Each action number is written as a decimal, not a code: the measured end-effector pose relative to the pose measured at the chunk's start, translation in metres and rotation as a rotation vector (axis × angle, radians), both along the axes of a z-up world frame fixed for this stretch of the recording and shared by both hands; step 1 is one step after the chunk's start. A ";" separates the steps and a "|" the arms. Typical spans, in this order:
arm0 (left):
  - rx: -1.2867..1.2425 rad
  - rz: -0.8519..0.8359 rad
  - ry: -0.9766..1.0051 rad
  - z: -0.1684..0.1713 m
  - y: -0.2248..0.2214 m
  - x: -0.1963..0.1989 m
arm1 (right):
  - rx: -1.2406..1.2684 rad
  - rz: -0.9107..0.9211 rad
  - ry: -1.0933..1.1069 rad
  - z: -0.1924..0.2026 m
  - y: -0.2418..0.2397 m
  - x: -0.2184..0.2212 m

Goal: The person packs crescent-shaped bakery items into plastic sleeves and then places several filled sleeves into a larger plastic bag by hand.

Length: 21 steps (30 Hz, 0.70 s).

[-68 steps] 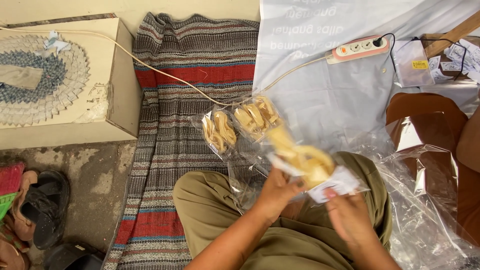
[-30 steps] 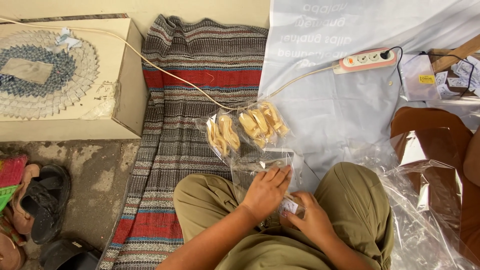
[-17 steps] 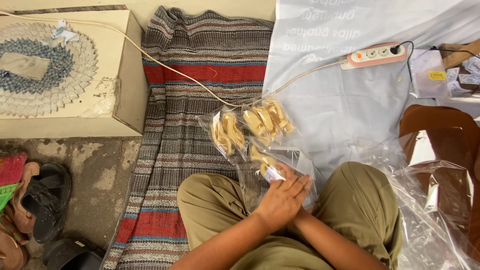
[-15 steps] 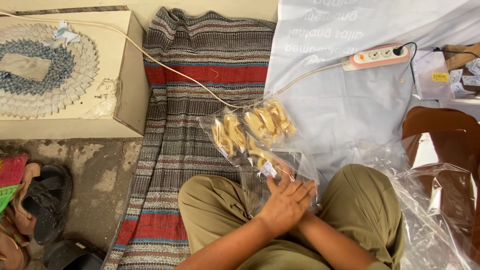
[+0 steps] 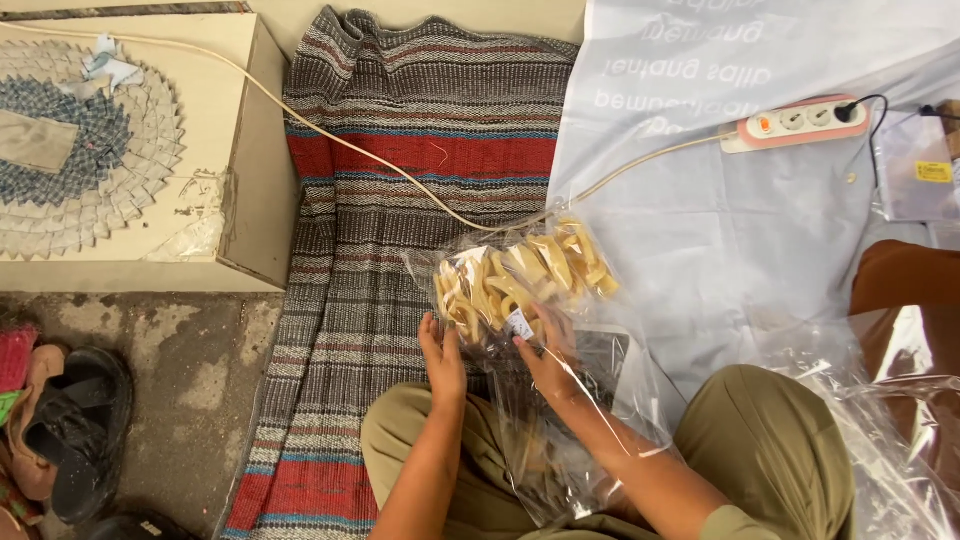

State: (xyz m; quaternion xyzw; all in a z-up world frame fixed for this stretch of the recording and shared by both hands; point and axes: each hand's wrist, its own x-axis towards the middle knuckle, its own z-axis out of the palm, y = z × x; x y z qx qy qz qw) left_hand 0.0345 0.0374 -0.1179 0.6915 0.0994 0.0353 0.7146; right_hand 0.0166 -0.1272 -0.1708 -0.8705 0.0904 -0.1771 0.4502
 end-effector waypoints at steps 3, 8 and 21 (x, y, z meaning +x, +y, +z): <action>-0.202 0.040 0.377 -0.026 0.004 0.020 | 0.077 -0.021 0.262 0.017 0.002 0.002; -0.208 0.074 0.417 0.009 -0.014 0.034 | -0.017 0.106 0.123 0.023 0.001 0.010; -0.296 0.144 0.415 -0.018 -0.012 0.037 | -0.219 0.236 0.573 0.007 -0.018 0.042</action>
